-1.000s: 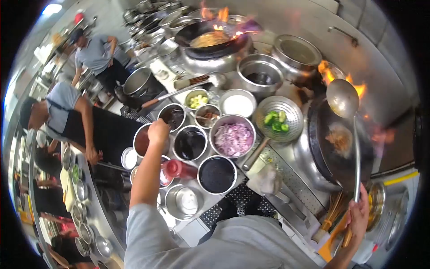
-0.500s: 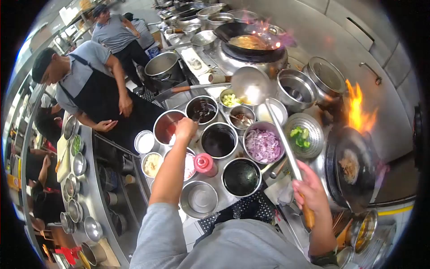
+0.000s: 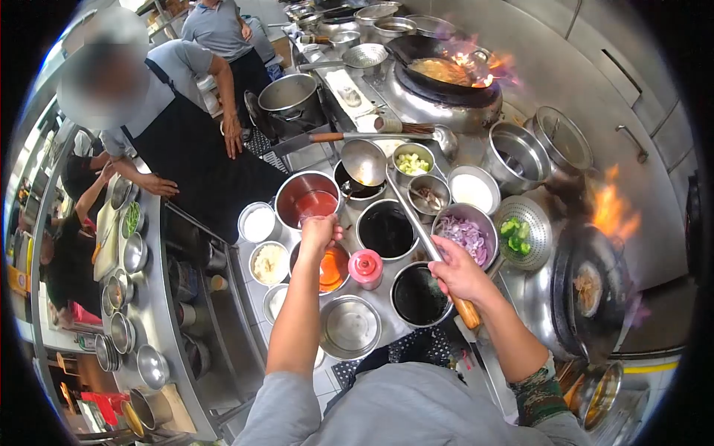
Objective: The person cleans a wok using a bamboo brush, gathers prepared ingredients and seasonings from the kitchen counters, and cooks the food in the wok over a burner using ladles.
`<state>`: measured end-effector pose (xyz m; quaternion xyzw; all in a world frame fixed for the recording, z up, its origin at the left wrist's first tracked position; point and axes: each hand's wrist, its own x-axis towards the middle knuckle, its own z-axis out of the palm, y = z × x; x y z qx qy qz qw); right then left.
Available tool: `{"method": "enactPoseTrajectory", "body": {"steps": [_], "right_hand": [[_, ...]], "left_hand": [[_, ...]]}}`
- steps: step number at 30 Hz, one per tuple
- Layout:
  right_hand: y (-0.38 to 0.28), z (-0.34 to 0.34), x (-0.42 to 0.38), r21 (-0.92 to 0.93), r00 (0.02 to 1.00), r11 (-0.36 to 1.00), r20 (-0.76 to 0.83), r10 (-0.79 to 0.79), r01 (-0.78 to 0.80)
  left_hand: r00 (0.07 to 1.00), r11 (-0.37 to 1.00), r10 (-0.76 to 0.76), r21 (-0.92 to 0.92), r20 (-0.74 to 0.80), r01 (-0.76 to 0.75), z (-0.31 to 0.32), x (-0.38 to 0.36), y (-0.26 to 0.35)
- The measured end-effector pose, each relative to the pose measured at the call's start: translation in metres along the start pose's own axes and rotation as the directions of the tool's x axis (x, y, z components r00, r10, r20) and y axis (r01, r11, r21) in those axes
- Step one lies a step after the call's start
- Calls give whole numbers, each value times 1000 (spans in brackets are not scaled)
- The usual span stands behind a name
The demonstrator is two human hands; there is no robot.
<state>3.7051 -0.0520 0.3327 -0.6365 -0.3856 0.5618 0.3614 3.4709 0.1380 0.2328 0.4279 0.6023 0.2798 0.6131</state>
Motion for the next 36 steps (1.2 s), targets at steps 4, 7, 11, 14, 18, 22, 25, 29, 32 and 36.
{"method": "enactPoseTrajectory", "body": {"steps": [4,7,11,14,18,22,25,29,32,36], "right_hand": [[-1,1,3,27,999,999,24,32,-33],[1,-1,5,168,996,983,66,61,-72],[11,-12,-6,631,975,747,195,105,-207],[43,-28,-43,881,975,429,221,0,-199],[93,-86,-144,936,995,336,-93,-35,100],[82,-132,-271,471,771,783,-637,-17,406],[89,-158,-342,101,618,994,-784,54,40],[136,-204,-389,147,564,967,-790,241,-208],[159,-221,-390,182,541,946,-784,304,-269],[182,-221,-391,-199,439,860,-898,32,-470]], "left_hand": [[999,997,52,50,-9,-51,0,1,0],[988,979,153,143,-32,-147,0,4,-1],[965,946,237,252,-110,-204,0,8,7],[943,920,316,276,-103,-278,-16,-12,20],[846,741,492,608,-204,-285,-68,-97,32],[866,498,480,856,-140,-137,-118,-171,-10],[850,251,503,915,156,-317,-132,-196,-62],[904,210,290,900,315,-381,-106,-203,-84],[831,198,389,844,399,-498,-99,-193,-101],[752,125,500,823,430,-554,-96,-192,-102]]}}
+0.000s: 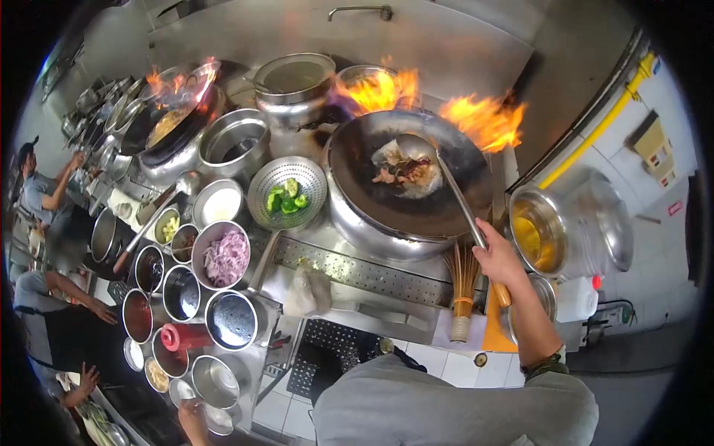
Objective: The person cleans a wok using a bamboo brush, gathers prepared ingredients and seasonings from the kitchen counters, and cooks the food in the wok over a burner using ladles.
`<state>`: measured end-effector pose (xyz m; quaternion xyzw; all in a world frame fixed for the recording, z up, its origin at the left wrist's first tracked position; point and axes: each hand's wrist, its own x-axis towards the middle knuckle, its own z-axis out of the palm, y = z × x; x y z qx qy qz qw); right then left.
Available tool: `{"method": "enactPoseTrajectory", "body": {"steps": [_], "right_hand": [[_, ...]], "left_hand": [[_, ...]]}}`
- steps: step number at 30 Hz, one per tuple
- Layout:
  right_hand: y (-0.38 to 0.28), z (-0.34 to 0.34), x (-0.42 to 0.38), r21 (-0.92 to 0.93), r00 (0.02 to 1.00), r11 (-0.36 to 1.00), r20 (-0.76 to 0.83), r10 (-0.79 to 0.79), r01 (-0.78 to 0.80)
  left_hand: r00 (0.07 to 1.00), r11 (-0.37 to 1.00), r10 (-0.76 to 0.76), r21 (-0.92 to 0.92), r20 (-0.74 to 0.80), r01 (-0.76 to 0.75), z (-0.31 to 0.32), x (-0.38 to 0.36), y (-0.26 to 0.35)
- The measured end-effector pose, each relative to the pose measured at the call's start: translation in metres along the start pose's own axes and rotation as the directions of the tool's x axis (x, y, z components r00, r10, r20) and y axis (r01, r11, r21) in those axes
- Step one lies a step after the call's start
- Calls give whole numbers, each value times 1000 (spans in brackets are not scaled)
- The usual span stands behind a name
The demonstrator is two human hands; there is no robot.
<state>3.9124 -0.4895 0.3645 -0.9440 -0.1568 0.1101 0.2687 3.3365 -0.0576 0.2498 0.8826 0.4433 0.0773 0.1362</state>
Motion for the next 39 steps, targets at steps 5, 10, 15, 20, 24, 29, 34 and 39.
{"method": "enactPoseTrajectory", "body": {"steps": [5,10,15,20,24,29,34,39], "right_hand": [[10,-7,0,412,967,888,226,118,-205],[-11,3,-7,419,973,881,169,160,-218],[61,48,9,-236,780,828,-280,-560,509],[-92,30,-79,680,977,730,102,-188,70],[-169,56,-136,743,922,669,274,-274,-22],[-221,100,-172,775,839,623,403,-365,-102],[-256,127,-205,748,816,641,474,-332,-174],[-273,142,-216,678,752,710,565,-340,-188]], "left_hand": [[979,994,-19,100,-201,40,-6,-11,1],[730,920,-387,-289,-563,265,-17,-25,7],[412,815,-578,-470,-704,339,-62,-20,40],[361,783,-621,-544,-695,301,-25,3,-41],[333,783,-622,-571,-709,247,-11,31,-64],[418,755,-649,-603,-635,256,5,50,-77],[425,753,-648,-616,-632,232,11,51,-85],[441,724,-673,-651,-593,229,12,50,-88]]}}
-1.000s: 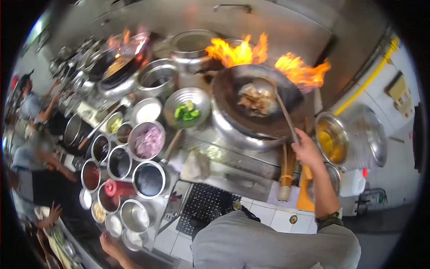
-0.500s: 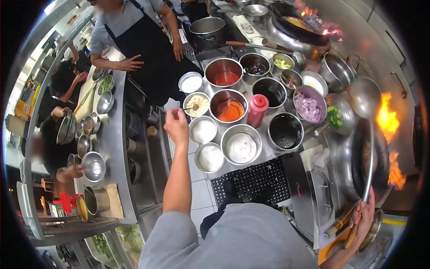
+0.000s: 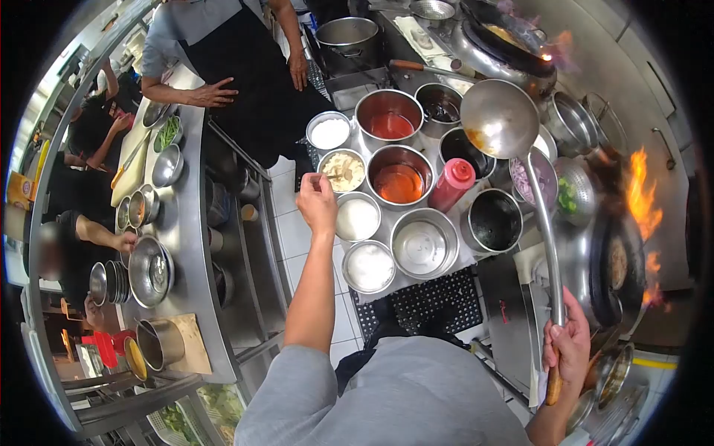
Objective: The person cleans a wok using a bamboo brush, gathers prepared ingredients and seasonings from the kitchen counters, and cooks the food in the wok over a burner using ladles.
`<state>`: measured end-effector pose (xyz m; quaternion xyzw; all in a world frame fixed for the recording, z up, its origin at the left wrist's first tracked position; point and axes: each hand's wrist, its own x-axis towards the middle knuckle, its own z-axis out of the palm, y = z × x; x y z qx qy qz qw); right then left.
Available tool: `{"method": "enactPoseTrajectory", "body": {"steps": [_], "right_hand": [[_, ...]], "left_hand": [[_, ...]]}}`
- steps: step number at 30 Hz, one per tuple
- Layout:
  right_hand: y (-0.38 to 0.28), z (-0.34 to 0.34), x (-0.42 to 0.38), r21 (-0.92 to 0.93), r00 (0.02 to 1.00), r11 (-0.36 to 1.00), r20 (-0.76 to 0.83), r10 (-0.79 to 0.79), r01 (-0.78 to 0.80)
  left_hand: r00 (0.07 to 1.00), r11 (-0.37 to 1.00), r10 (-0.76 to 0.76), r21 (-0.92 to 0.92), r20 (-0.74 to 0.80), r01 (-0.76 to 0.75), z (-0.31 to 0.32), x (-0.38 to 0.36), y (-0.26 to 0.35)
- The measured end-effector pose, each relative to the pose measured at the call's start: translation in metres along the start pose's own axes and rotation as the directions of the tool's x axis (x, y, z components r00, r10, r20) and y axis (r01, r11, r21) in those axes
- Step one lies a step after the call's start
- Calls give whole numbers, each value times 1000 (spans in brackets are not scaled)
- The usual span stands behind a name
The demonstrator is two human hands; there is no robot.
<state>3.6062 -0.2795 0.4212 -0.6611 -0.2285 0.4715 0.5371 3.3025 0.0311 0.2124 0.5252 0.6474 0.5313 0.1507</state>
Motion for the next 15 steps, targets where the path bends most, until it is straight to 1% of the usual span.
{"method": "enactPoseTrajectory", "body": {"steps": [1,3,5,7,9,13,15], "right_hand": [[0,5,1,4,999,1000,27,18,-18],[0,11,2,1,999,1000,20,28,-28],[2,13,3,33,998,999,59,39,-41],[3,16,4,23,997,999,60,44,-46],[4,18,5,11,997,999,62,49,-50],[4,23,7,0,992,996,90,87,-87],[3,25,8,-5,990,996,104,92,-92]], "left_hand": [[1000,1000,-1,-1,0,1,-1,0,-1],[1000,1000,-5,-2,-6,5,-2,-1,-3],[1000,1000,-16,-12,-1,16,-5,-2,-4],[1000,999,-28,-23,3,28,-5,0,-9],[999,1000,-9,-10,-45,9,-2,1,-19],[999,1000,14,22,-48,-13,-1,4,-30],[998,997,-64,-54,-22,63,-1,4,-33]]}}
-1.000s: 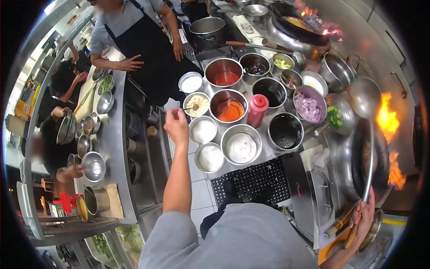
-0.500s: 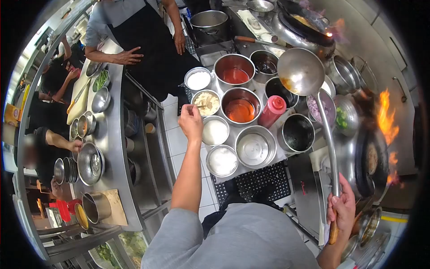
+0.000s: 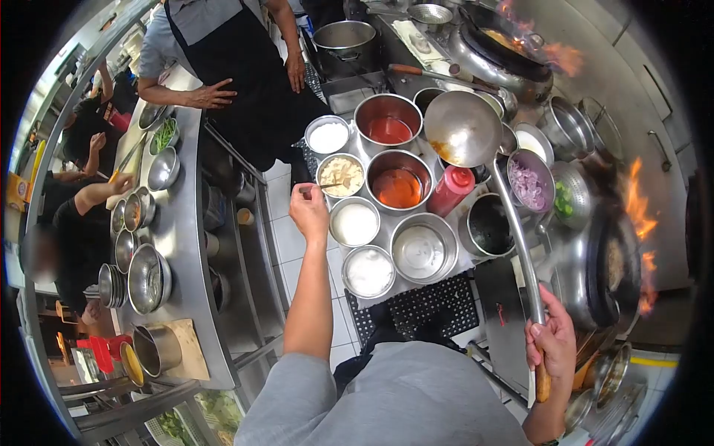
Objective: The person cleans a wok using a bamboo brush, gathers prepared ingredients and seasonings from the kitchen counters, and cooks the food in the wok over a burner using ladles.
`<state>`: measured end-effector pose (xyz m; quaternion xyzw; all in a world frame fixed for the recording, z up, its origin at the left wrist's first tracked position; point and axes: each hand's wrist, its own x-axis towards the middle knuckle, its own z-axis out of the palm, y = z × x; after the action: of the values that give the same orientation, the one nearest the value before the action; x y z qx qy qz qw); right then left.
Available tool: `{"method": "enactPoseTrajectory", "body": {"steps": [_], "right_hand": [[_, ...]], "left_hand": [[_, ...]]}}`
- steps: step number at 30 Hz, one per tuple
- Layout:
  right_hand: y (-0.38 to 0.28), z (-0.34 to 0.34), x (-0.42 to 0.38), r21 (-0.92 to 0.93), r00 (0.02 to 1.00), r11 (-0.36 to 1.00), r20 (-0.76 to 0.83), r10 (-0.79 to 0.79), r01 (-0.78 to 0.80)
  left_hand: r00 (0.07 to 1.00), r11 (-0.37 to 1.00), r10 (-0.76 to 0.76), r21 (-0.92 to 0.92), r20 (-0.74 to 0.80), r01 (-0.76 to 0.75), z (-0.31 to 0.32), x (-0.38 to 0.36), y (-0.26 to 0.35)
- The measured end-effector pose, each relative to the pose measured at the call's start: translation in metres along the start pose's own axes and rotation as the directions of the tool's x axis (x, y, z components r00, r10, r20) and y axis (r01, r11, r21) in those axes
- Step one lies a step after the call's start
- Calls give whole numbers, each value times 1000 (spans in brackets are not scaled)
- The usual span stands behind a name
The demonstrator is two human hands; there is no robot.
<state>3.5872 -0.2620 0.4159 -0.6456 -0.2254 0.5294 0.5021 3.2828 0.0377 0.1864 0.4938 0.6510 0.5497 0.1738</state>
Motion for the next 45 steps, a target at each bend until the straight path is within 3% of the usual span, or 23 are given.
{"method": "enactPoseTrajectory", "body": {"steps": [8,10,12,14,18,20,21,22,25,31,38,41,42,44,45], "right_hand": [[-1,10,6,-6,994,999,94,55,-54],[-4,14,8,-10,991,998,115,68,-67],[-8,19,10,-15,988,997,134,80,-78],[-12,27,12,-58,979,993,176,107,-98],[-5,34,22,-88,973,992,205,109,-93],[-5,41,26,-88,940,975,259,222,-206],[-5,42,30,-80,925,967,281,254,-242],[-5,42,28,-79,925,966,276,260,-248],[-3,41,26,1,896,940,303,325,-342],[7,37,23,-48,902,953,309,300,-301],[4,26,11,-62,898,950,312,311,-307],[3,17,5,-71,899,952,313,305,-298],[4,14,2,-68,902,953,308,302,-296],[6,4,-2,-67,905,956,309,293,-286],[8,-2,-3,-98,898,956,328,292,-275]], "left_hand": [[998,996,-58,-70,10,59,2,5,-19],[987,959,-161,-234,20,162,0,5,-28],[981,948,-195,-256,2,189,-3,5,-29],[927,801,-370,-486,58,350,-12,6,-20],[884,644,-439,-630,161,434,-43,4,39],[902,649,-399,-644,165,405,-54,-6,70],[974,874,-225,-439,13,208,-63,-12,81],[996,986,-10,-168,-86,-5,-70,-21,88],[999,997,33,-69,-41,-36,-73,-51,74],[991,998,50,24,123,-53,-45,-86,35],[993,996,-71,-43,91,75,-49,-86,18],[956,916,-280,-275,87,293,-48,-82,-9],[957,915,-278,-278,85,291,-53,-80,-4],[924,793,-379,-499,44,349,-64,-78,9],[917,770,-395,-524,58,365,-73,-79,23]]}}
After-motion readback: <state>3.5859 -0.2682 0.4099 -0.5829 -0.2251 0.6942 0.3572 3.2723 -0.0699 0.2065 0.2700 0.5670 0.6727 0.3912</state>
